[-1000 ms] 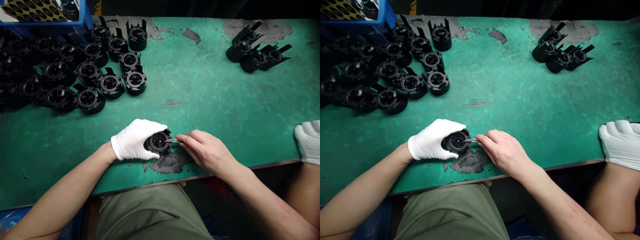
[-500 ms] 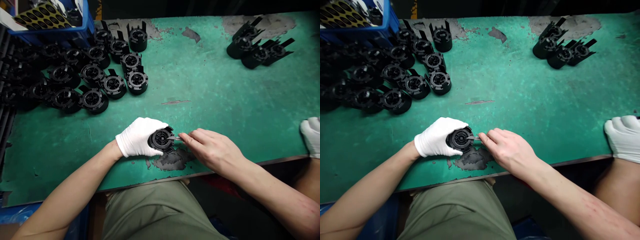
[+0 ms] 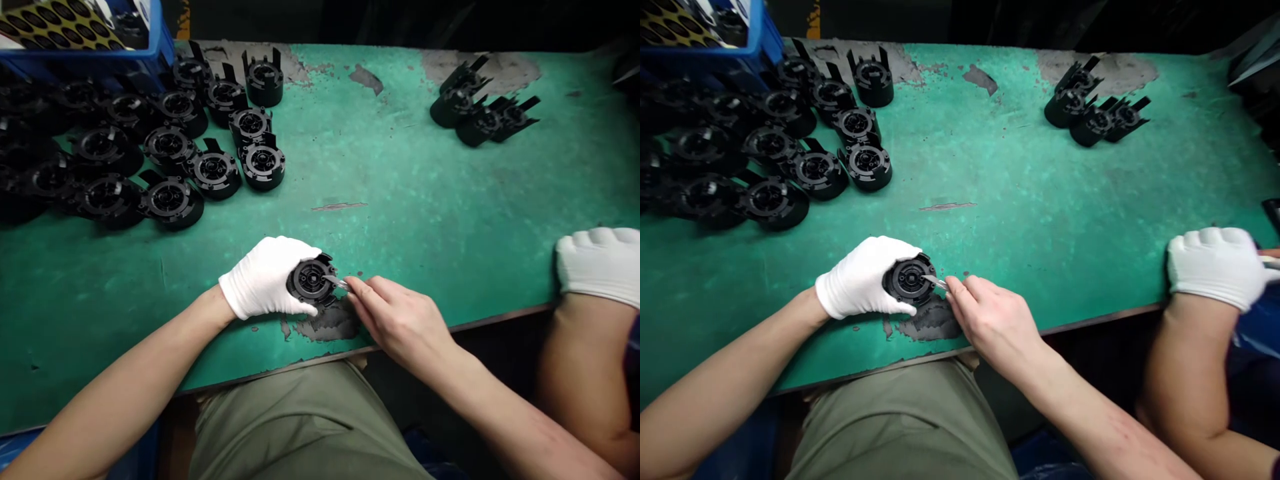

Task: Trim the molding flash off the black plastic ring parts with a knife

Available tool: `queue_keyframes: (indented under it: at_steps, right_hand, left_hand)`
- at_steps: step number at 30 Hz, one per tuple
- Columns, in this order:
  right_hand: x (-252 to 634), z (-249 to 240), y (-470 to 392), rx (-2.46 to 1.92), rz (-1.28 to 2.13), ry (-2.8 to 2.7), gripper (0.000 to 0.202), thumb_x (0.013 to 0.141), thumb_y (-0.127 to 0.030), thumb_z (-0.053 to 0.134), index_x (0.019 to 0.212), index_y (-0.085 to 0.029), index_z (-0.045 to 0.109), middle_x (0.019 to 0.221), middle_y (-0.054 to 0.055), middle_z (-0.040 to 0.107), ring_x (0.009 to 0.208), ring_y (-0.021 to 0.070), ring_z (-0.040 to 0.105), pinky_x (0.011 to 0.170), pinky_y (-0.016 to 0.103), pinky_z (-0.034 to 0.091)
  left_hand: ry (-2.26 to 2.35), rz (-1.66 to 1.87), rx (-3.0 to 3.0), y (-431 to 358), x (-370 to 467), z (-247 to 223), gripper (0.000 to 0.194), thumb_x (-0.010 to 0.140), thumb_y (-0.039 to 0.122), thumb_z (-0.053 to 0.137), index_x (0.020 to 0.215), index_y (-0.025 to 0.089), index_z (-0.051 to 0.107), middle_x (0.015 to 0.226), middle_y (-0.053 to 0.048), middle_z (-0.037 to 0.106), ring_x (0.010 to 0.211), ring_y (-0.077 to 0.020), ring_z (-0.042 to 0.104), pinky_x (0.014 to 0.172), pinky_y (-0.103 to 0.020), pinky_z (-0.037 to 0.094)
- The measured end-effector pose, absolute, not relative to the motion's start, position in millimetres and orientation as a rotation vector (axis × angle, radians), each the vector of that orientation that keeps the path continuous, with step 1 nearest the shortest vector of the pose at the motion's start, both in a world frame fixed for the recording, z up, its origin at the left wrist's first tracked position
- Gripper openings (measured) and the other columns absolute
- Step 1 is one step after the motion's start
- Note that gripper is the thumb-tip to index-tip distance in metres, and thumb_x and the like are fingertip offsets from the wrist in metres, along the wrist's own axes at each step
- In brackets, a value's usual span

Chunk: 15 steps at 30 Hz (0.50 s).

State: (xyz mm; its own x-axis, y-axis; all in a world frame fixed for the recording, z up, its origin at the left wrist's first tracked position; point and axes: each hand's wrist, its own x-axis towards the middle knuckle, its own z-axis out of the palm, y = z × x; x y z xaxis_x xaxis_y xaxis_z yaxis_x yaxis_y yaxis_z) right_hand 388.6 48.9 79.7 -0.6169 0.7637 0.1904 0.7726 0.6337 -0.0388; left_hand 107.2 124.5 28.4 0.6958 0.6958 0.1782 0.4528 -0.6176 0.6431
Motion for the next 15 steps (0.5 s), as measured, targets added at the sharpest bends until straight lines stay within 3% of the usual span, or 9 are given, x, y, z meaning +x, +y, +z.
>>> queue_keyframes:
  at_steps: [4,8,12,15]
  right_hand:
    - [391,78,43,-1.331,0.131,-2.622,0.033,0.116,-0.023,0.053,0.146,-0.014,0.064,0.09,0.003,0.067,0.073,0.0143,0.063,0.063,0.029,0.045]
    - [394,78,35,-1.377,0.41,-2.533,0.04,0.117,-0.022,0.051,0.156,-0.016,0.057,0.098,0.005,0.066,0.077,0.015,0.066,0.069,0.028,0.052]
    - [393,74,31,-1.365,0.487,-2.529,0.042,0.115,-0.019,0.053,0.156,-0.016,0.057,0.102,0.006,0.066,0.08,0.0161,0.068,0.072,0.029,0.055]
    - [390,73,29,-1.373,0.483,-2.521,0.043,0.115,-0.019,0.052,0.158,-0.016,0.056,0.101,0.006,0.066,0.08,0.0165,0.067,0.07,0.029,0.055]
  left_hand:
    - [0.934,0.499,2.41,121,108,31,0.088,0.069,0.079,0.093,0.131,0.02,0.07,0.122,-0.015,0.078,0.113,-0.0403,0.078,0.102,-0.053,0.061]
    - [0.868,0.539,2.466,117,106,31,0.104,0.074,0.074,0.091,0.153,0.016,0.055,0.137,-0.02,0.074,0.124,-0.0425,0.074,0.108,-0.055,0.059]
    - [0.822,0.623,2.468,111,105,30,0.09,0.085,0.055,0.084,0.158,0.016,0.047,0.141,-0.019,0.073,0.129,-0.0393,0.074,0.113,-0.053,0.056]
    - [0.857,0.605,2.486,108,106,29,0.087,0.089,0.057,0.078,0.159,0.015,0.047,0.133,-0.018,0.076,0.122,-0.0392,0.076,0.116,-0.056,0.053]
